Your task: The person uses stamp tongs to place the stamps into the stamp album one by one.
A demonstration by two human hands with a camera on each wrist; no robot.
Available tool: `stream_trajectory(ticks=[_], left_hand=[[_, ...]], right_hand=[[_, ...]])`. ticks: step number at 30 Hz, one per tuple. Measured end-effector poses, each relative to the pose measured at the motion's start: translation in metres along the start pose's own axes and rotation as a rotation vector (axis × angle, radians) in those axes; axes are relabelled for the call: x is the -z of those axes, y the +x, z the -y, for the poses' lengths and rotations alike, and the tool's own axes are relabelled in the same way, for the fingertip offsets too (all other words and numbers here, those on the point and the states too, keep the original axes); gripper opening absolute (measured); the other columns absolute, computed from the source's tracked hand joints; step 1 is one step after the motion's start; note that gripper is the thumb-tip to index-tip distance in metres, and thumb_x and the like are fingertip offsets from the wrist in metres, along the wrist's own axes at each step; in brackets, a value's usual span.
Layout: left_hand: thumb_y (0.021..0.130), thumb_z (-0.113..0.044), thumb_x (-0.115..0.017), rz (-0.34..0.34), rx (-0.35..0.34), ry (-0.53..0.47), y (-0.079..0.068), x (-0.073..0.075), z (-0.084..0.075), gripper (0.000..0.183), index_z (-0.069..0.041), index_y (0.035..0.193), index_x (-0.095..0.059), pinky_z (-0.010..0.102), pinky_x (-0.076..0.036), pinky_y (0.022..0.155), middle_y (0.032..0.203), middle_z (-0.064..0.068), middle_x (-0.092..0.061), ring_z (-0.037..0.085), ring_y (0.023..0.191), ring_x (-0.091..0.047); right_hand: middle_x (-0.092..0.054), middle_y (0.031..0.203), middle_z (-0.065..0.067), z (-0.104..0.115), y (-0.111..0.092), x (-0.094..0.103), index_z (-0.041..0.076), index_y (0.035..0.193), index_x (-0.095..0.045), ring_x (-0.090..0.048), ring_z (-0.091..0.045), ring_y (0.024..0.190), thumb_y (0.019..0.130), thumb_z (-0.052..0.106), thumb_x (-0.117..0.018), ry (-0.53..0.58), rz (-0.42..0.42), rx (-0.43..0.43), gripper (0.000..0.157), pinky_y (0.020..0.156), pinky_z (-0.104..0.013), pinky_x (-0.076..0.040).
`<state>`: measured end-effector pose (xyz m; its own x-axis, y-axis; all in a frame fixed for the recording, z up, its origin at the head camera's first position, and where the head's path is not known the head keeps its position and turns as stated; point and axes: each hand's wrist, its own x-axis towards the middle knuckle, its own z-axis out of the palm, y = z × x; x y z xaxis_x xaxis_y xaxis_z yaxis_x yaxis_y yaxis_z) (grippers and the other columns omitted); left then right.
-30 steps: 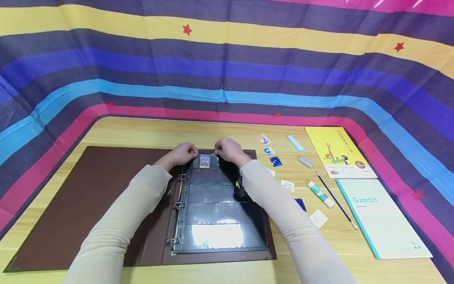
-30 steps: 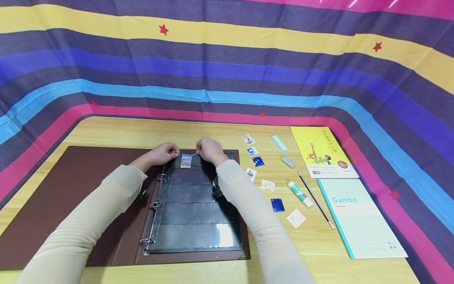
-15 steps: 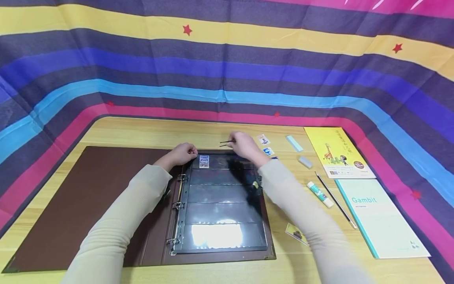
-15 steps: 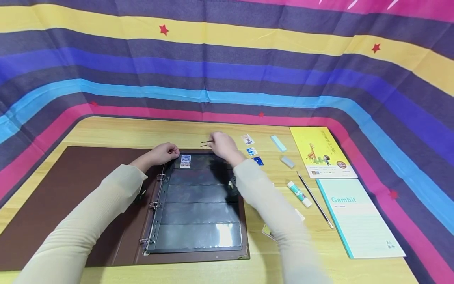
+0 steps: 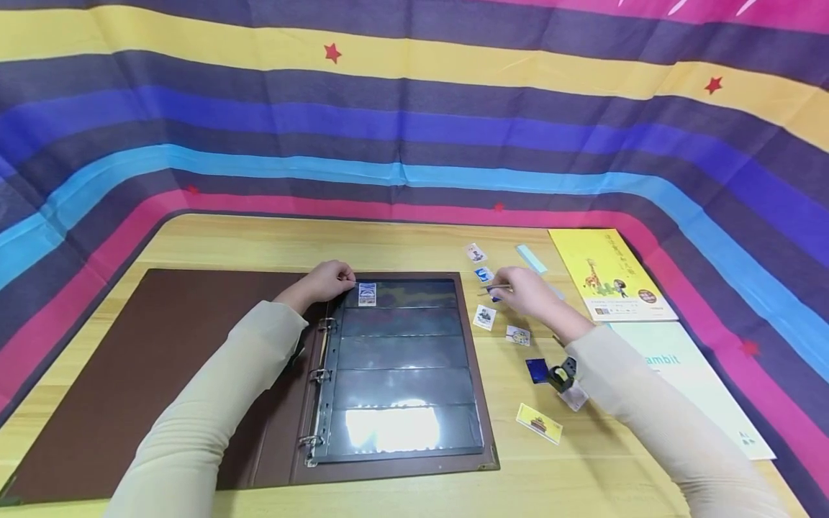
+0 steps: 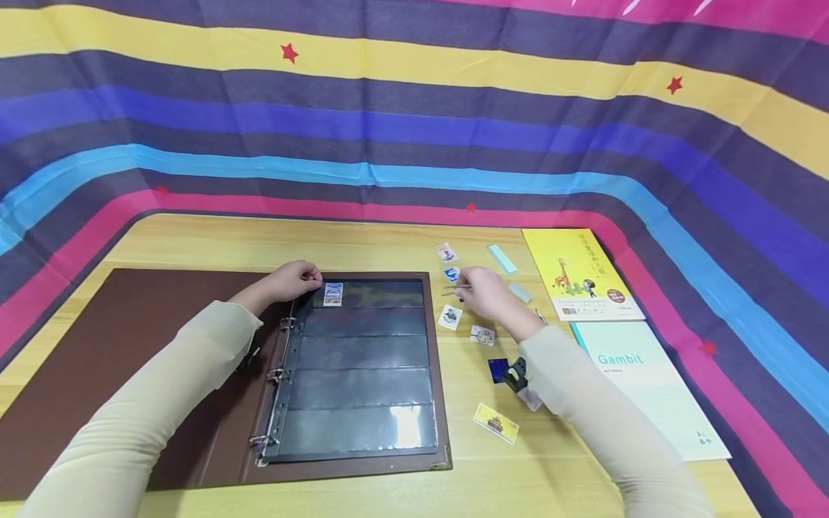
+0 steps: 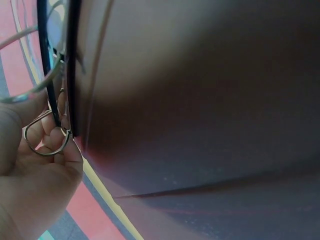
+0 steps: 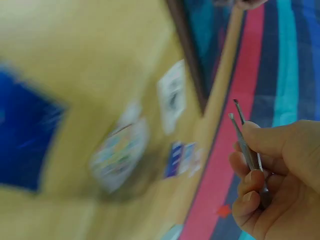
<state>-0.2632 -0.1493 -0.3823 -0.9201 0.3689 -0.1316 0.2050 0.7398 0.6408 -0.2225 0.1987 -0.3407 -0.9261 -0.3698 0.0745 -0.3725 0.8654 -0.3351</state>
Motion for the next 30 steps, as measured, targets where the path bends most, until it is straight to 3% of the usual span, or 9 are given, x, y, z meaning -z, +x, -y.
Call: stream_trajectory(ticks=[9, 13, 18, 30], left_hand=[[0.084, -0.009, -0.045, -0.011, -0.017, 0.02, 0.0, 0.0, 0.002, 0.012, 0.0, 0.087, -0.053, 0.031, -0.036, 0.063, 0.077, 0.008, -0.049, 0.019, 0.066, -0.042], [0.084, -0.009, -0.045, -0.008, -0.004, 0.009, -0.001, -0.001, 0.001, 0.012, 0.0, 0.088, -0.053, 0.032, -0.036, 0.063, 0.079, 0.009, -0.049, 0.02, 0.067, -0.042], [0.085, -0.01, -0.045, 0.002, 0.018, -0.008, -0.001, -0.001, 0.0, 0.013, 0.0, 0.089, -0.053, 0.032, -0.037, 0.064, 0.083, 0.009, -0.05, 0.02, 0.068, -0.043], [0.085, -0.01, -0.044, 0.006, 0.013, 0.002, 0.0, 0.0, 0.001, 0.013, -0.001, 0.088, -0.052, 0.032, -0.037, 0.064, 0.082, 0.009, -0.05, 0.02, 0.068, -0.043]], right_hand=[[-0.051, 0.06, 0.002, -0.03, -0.019, -0.01, 0.01, 0.066, -0.056, -0.045, -0.014, 0.054, 0.071, 0.015, -0.06, -0.108, 0.009, -0.026, 0.008, 0.053, -0.029, -0.035], [-0.05, 0.059, 0.003, -0.032, -0.02, -0.014, 0.009, 0.066, -0.056, -0.044, -0.012, 0.052, 0.071, 0.013, -0.06, -0.074, 0.025, -0.015, 0.008, 0.051, -0.027, -0.035], [-0.049, 0.059, 0.001, -0.031, -0.022, -0.017, 0.008, 0.065, -0.055, -0.043, -0.012, 0.052, 0.073, 0.013, -0.061, -0.021, 0.055, -0.06, 0.011, 0.05, -0.027, -0.035], [-0.047, 0.055, 0.002, -0.029, -0.026, -0.014, 0.009, 0.061, -0.054, -0.041, -0.012, 0.048, 0.074, 0.015, -0.06, -0.009, 0.02, -0.056, 0.015, 0.047, -0.026, -0.033]])
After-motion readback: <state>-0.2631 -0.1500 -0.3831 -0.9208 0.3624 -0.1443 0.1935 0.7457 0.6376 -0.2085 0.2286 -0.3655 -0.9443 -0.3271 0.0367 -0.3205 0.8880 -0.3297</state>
